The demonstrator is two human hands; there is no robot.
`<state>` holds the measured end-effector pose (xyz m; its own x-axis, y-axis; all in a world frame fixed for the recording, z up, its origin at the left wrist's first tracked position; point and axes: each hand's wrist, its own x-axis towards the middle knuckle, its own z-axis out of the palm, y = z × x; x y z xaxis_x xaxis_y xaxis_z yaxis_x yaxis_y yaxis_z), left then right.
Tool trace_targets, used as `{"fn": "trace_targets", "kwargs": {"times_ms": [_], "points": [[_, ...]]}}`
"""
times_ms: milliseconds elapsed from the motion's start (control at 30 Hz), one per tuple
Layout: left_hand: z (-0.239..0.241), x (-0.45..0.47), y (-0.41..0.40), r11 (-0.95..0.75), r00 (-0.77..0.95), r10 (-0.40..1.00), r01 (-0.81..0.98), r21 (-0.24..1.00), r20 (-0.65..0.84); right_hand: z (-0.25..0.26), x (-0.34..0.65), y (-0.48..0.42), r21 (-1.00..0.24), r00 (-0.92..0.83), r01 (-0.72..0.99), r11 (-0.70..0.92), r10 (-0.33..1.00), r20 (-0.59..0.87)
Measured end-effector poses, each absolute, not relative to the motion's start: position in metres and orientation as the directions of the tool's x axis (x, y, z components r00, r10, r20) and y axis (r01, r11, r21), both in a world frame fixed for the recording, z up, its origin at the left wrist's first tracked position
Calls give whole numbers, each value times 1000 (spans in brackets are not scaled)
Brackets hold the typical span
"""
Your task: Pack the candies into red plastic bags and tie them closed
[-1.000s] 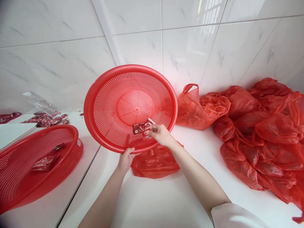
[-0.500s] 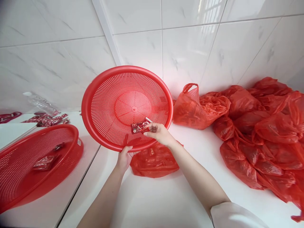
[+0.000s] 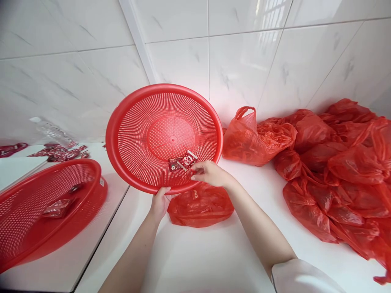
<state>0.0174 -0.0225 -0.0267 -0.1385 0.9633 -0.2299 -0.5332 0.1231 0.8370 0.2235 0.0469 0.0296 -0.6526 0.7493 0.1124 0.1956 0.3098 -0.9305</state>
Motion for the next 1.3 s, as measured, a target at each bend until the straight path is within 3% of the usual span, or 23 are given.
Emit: {"fn": "trace_targets", "kwargs": {"times_ms": [100, 167, 433, 533, 667, 833, 1100, 1300], "points": [[-26, 17, -23, 139, -120, 963, -547, 826, -241, 37, 235, 42, -883, -803, 286, 371, 596, -10], [-26, 17, -23, 134, -123, 963, -546, 827, -238, 40, 240, 40, -856, -816, 318, 409, 578, -27], [-32, 16, -22, 145, -124, 962, -526, 838, -244, 35, 232, 42, -676, -644, 519, 524, 759, 94], [-33, 18, -24, 179, -63, 967, -525, 832, -247, 26, 219, 43, -556, -567, 624, 549, 808, 162], [-33, 23, -26, 213, -29, 963, -536, 817, -269, 12, 205, 42, -424, -555, 740, 522, 830, 54], [-34, 21, -24, 210, -8, 967, -546, 811, -256, 10, 209, 42, -431, -602, 706, 562, 797, 52], [-31, 11, -21, 171, -52, 970, -556, 814, -239, 27, 222, 39, -595, -716, 484, 642, 681, 152], [-33, 8, -19, 175, -83, 962, -540, 823, -259, 29, 224, 42, -694, -663, 407, 594, 714, 223]]}}
